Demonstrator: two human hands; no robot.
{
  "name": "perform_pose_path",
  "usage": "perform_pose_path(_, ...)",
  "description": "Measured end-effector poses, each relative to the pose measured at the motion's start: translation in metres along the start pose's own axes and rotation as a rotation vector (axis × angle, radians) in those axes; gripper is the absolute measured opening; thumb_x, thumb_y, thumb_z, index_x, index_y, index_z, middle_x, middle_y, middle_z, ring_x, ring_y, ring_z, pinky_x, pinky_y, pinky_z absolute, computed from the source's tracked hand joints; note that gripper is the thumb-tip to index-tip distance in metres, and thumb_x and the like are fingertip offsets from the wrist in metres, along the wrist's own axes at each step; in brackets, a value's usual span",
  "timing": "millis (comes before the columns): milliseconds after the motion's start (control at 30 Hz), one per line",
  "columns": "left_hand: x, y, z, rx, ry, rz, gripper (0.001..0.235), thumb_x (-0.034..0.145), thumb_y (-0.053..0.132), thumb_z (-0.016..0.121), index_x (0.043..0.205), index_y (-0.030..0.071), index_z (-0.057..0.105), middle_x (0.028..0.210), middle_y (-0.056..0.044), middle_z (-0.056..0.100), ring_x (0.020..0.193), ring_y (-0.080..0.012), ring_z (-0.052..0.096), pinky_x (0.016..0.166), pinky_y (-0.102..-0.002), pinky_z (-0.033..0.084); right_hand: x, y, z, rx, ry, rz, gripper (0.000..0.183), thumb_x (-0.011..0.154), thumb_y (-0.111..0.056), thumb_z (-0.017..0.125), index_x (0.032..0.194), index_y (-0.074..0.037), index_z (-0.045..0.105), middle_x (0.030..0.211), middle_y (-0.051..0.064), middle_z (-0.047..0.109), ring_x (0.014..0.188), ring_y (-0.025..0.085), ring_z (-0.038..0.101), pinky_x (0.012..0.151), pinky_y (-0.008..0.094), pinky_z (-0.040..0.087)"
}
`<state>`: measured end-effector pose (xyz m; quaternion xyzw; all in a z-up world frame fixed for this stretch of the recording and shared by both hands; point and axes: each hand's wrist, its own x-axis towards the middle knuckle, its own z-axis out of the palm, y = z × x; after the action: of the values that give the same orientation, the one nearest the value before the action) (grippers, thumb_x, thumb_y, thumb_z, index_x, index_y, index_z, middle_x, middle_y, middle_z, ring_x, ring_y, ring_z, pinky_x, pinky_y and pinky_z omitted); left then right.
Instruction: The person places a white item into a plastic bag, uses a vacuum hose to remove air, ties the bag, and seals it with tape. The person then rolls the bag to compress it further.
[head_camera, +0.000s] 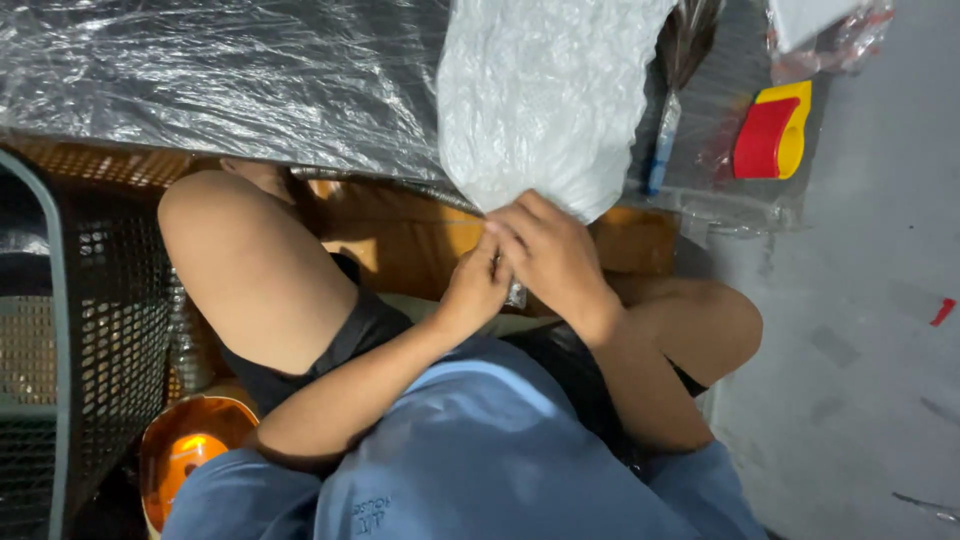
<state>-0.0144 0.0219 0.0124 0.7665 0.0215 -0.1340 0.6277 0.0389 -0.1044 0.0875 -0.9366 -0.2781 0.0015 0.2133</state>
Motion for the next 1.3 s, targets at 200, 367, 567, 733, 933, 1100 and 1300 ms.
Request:
perform_pose_path(200,-0.001,0.048,-0.030,0.148,-0.150,0.029,0.045,0.109,0.036,0.041,0.135,0.001,0.054,0.108,-0.031,0.072,0.103,-0.0506,0.069,0.086,-0.058,0.056,-0.021,0.006,-0.033,0.037,-0.003,0.049,0.021,0.103,-0.018,0.063,0.122,-0.009,0.068,0.099,0.006,0.061,0.092,0.031,0.068,0.069,0.038,0.058)
perform_pose_path(367,-0.001,0.060,-0.041,0.340,-0.241,0.100,0.048,0.110,0.039,0.037,0.133,0.000,0.053,0.105,-0.031,0.072,0.100,-0.0503,0.070,0.086,-0.059,0.055,-0.030,-0.004,-0.040,0.008,0.031,-0.013,0.017,0.105,-0.016,0.054,0.116,-0.010,0.065,0.087,0.007,0.056,0.087,0.034,0.065,0.071,0.042,0.056)
perform_pose_path(567,-0.015,0.097,-0.056,0.615,-0.391,0.334,0.035,0.104,0.034,0.047,0.113,0.001,0.053,0.080,-0.028,0.071,0.080,-0.0501,0.072,0.071,-0.056,0.056,-0.063,0.001,-0.034,-0.074,0.299,-0.147,0.021,0.101,-0.011,0.053,0.111,-0.015,0.072,0.096,0.004,0.051,0.084,0.026,0.059,0.079,0.035,0.054)
perform_pose_path(733,-0.008,0.069,-0.044,0.986,-0.165,0.779,0.017,0.096,0.015,0.054,0.090,0.006,0.067,0.059,-0.012,0.064,0.056,-0.0313,0.067,0.048,-0.038,0.051,-0.077,-0.003,-0.018,-0.061,0.294,-0.092,0.029,0.099,-0.021,0.059,0.126,-0.011,0.064,0.099,0.005,0.047,0.089,0.029,0.055,0.076,0.042,0.052)
perform_pose_path(933,0.008,0.115,-0.058,1.409,-0.553,0.744,0.014,0.093,0.005,0.055,0.090,0.006,0.069,0.069,-0.010,0.065,0.063,-0.0258,0.061,0.056,-0.036,0.043,-0.071,0.019,-0.011,-0.107,0.309,-0.194,0.032,0.091,-0.021,0.072,0.117,-0.007,0.058,0.099,0.008,0.044,0.083,0.030,0.050,0.072,0.042,0.047)
perform_pose_path(1100,0.022,0.143,-0.068,1.249,-0.366,0.814,0.013,0.095,0.012,0.055,0.102,0.008,0.065,0.086,-0.013,0.069,0.082,-0.0321,0.066,0.072,-0.041,0.045,-0.056,0.031,-0.009,-0.141,0.454,-0.233,0.018,0.093,-0.016,0.067,0.105,-0.006,0.058,0.091,0.007,0.044,0.076,0.029,0.050,0.068,0.042,0.046)
perform_pose_path(1300,0.012,0.162,-0.076,1.084,0.016,1.116,0.021,0.096,0.013,0.057,0.110,-0.001,0.065,0.127,-0.026,0.059,0.128,-0.0413,0.053,0.108,-0.053,0.038,-0.042,0.028,-0.027,-0.001,0.510,-0.118,0.025,0.090,-0.003,0.070,0.112,-0.001,0.059,0.095,0.011,0.051,0.084,0.033,0.056,0.076,0.044,0.050)
